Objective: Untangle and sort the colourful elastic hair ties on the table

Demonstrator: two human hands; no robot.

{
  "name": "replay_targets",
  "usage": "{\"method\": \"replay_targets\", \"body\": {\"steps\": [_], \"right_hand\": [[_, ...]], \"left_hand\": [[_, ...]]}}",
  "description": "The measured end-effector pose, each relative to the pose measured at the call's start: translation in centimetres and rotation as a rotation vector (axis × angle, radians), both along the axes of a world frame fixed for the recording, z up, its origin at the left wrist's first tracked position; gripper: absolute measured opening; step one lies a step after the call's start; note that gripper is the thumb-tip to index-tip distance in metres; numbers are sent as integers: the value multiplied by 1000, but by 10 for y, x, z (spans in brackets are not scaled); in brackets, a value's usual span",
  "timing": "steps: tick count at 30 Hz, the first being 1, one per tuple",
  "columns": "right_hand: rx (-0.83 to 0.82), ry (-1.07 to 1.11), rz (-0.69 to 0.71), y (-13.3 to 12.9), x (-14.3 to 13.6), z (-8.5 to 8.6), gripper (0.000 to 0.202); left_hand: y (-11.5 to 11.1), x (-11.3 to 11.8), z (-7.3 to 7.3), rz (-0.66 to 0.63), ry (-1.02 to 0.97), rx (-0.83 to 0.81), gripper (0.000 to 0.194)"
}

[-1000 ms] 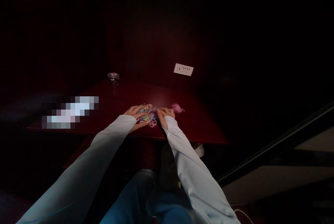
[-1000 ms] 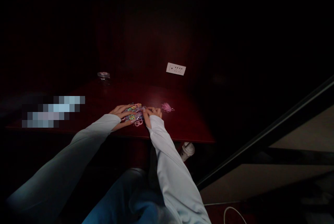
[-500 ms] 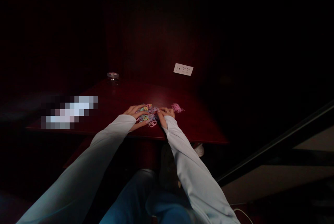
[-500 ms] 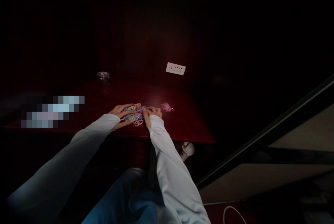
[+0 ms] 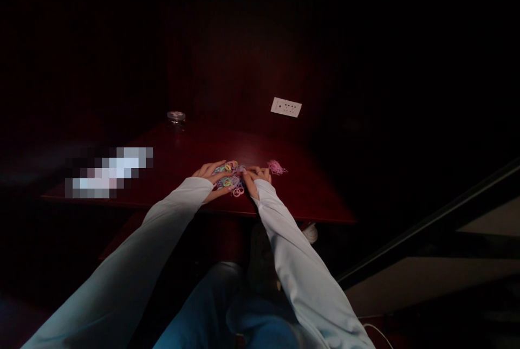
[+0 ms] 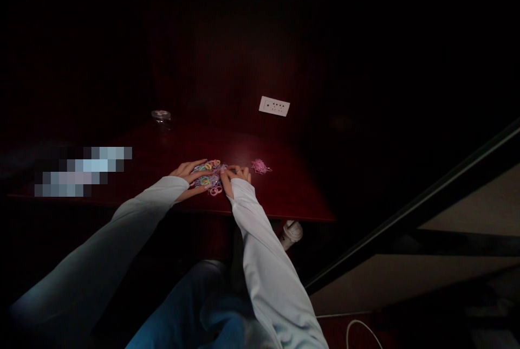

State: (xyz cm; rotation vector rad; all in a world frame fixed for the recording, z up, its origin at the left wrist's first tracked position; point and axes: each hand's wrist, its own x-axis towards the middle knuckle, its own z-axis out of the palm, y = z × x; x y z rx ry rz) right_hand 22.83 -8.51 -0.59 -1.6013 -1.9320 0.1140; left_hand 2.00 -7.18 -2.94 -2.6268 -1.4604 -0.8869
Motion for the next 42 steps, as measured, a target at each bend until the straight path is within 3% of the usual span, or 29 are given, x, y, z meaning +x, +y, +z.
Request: {"method": "replay_targets", "body": {"steps": [10,16,23,26,33,37,42], "right_hand": [[-18,37,-17,-1,1,3,35],[59,88,-18,-2,1,9,36],[17,-31,-4,-1,-3,2,31],[13,-19,11,0,-3,1,32],[44,52,-48,-3,0,10,28],[55,15,-1,-2,-2,17,19],[3,59,-74,5,-13,24,14]], "left_hand": [[2,-6,4,-34,46,-52,47],[1,-5,3,-29,-1,-10,48],[-6,1,5,-7,-57,29,58],[-6,1,6,-22,-9,12,52],[-8,4,7,15,4,8,44],[-9,5,7,19,-1,6,42],[-7,0,12,-11,40,-53,44]]}}
